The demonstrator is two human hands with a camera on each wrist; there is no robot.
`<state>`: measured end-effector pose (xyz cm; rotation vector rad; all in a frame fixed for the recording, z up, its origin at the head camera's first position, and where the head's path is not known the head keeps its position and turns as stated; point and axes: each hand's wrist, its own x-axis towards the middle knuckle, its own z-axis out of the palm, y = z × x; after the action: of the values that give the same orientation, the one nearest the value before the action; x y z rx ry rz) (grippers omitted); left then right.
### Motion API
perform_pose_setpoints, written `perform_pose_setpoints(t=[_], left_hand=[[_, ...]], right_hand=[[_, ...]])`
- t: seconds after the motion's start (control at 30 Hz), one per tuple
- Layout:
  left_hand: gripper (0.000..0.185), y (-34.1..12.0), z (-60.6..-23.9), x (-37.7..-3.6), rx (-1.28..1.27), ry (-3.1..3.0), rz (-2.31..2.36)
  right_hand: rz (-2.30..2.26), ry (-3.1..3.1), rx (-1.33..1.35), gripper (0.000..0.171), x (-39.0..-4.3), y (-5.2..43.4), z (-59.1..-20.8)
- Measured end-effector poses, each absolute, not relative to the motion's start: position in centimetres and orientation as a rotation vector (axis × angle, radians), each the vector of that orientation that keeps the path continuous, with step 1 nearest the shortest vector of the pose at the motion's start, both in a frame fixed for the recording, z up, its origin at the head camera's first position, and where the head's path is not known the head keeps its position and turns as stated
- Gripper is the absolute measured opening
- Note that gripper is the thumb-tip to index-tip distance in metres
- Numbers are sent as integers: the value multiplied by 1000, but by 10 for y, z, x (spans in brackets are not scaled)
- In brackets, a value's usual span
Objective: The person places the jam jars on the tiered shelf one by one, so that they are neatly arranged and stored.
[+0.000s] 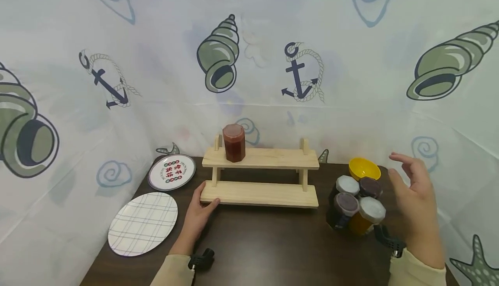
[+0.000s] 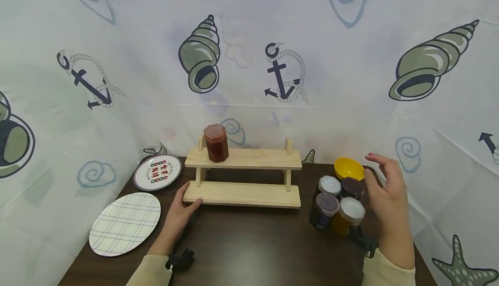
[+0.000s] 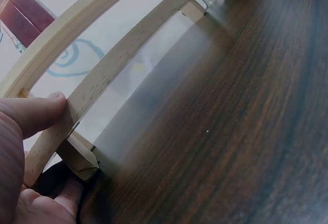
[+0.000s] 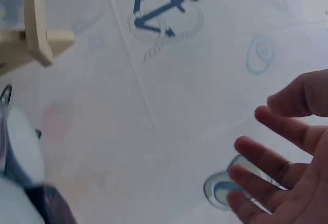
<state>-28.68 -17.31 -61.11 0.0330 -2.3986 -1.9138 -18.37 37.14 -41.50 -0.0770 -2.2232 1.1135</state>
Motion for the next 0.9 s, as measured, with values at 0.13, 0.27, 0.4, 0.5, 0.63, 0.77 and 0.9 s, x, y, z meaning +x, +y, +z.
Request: perform_pose_setpoints(t=[0.13,0.27,0.4,0.5,0.63,0.77,0.9], left_hand=[[93,-175,-610,-286,34,-2396,-1936],[93,-174,-609,-286,10,-2381,-1981],[93,-173,-606,-286,10,-2364,-2001],[94,-173,-604,-285,16,-2360,-2015],[94,-174,-603,-286,20,-2380,-2021],[94,-174,-604,-287,15,-2365,-2026],[92,-172,-606,-287,-2,-2325,-2062]], right_hand=[[1097,-2317,-71,41,-179,397,-428],[1067,-2475,-57,42,-175,418,-438],[1065,-2595,-10,42,-176,426,-444],[1080,-2674,22,43,-179,425,-448],[1105,-2774,38,47,-180,423,-455],[1087,-2785,121,48,-181,422,-460],[1065,-2774,245,52,-184,422,-462]])
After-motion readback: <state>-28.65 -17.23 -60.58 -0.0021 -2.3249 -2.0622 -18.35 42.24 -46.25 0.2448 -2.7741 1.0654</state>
